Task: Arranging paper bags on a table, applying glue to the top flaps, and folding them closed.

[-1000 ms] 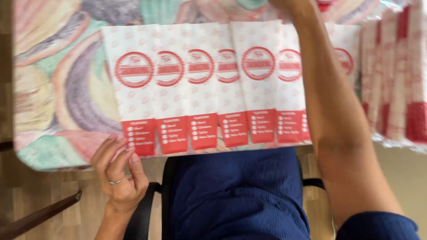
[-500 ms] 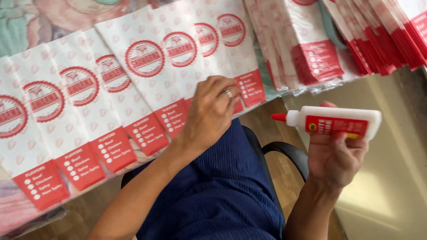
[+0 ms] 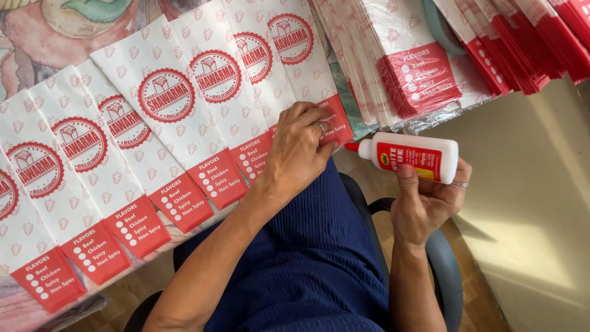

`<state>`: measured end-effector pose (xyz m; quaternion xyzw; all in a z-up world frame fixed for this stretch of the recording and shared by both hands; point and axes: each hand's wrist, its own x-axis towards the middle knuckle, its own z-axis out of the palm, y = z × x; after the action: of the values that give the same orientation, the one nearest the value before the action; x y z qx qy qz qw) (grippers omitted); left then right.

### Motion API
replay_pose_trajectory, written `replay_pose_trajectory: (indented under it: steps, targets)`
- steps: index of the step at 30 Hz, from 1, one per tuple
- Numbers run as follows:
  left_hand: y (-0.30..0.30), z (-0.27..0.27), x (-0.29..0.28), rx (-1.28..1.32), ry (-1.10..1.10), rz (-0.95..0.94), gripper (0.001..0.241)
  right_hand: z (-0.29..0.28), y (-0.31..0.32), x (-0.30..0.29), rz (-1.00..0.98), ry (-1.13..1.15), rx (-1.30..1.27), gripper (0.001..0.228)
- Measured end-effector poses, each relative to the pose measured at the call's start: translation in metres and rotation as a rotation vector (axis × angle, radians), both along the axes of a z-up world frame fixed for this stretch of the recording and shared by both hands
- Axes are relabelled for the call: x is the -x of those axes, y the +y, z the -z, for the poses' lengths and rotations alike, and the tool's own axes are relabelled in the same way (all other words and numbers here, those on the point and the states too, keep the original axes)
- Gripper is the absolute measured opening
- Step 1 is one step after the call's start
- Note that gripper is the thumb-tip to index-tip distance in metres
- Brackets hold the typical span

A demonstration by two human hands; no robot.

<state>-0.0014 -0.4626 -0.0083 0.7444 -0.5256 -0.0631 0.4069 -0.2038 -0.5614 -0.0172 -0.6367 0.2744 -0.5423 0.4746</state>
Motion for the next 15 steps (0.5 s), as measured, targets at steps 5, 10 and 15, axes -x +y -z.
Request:
replay_pose_trajectory:
  steps: [5, 10, 15]
  targets:
    - [0.003, -0.007, 0.000, -0.053, 0.050, 0.030, 0.034, 0.004, 0.002, -0.004, -0.020, 0.131, 0.015, 0.046]
    - [0.005, -0.008, 0.000, -0.093, 0.028, 0.052, 0.045, -0.005, 0.005, -0.005, -0.025, 0.227, 0.017, 0.048]
    - [0.006, -0.005, 0.000, -0.098, 0.030, 0.065, 0.046, 0.002, -0.004, -0.001, 0.038, 0.243, 0.084, 0.045]
